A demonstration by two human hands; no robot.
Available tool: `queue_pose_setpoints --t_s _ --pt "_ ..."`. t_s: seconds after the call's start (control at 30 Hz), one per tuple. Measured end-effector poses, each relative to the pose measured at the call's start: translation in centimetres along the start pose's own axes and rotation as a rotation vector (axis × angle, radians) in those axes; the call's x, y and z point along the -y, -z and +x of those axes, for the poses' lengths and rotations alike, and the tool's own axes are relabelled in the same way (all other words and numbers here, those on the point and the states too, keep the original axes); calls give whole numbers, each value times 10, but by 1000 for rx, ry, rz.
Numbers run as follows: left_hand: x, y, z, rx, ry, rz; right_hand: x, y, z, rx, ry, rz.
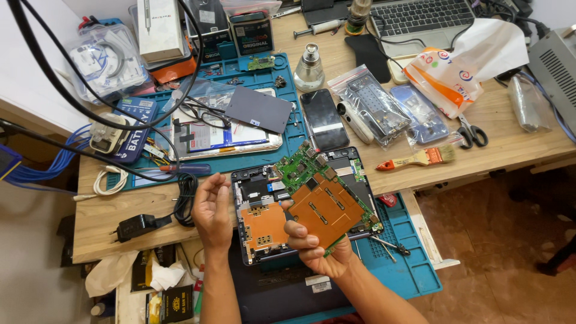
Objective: The person handles a laptop motherboard, aligns it over the chassis, and repeatedly inserts and removes it while adjusting ribbon cables and connectors. The person also flips the board to inspect both sides and manipulates small components on the circuit board.
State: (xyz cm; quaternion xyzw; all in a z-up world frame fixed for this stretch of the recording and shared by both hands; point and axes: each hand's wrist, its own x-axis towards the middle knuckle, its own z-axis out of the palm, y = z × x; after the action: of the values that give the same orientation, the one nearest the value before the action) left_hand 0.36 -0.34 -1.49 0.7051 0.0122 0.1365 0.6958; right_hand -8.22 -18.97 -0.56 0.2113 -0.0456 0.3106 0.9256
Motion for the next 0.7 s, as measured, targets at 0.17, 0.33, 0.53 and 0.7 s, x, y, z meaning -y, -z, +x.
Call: queue_pose_setpoints --t_s 0.17,0.33,0.53,0.7 --pt "-1 1 -1 -1 2 11 2 2 -2 -11 -2 8" --pt "0 1 0 -7 13 1 4 1 -1 -28 1 16" --pt "8 3 1 -13 15 -57 4 -14 4 -17 70 -145" --pt "12 1 2 -27 -90 -180 6 -26 10 21 42 -241"
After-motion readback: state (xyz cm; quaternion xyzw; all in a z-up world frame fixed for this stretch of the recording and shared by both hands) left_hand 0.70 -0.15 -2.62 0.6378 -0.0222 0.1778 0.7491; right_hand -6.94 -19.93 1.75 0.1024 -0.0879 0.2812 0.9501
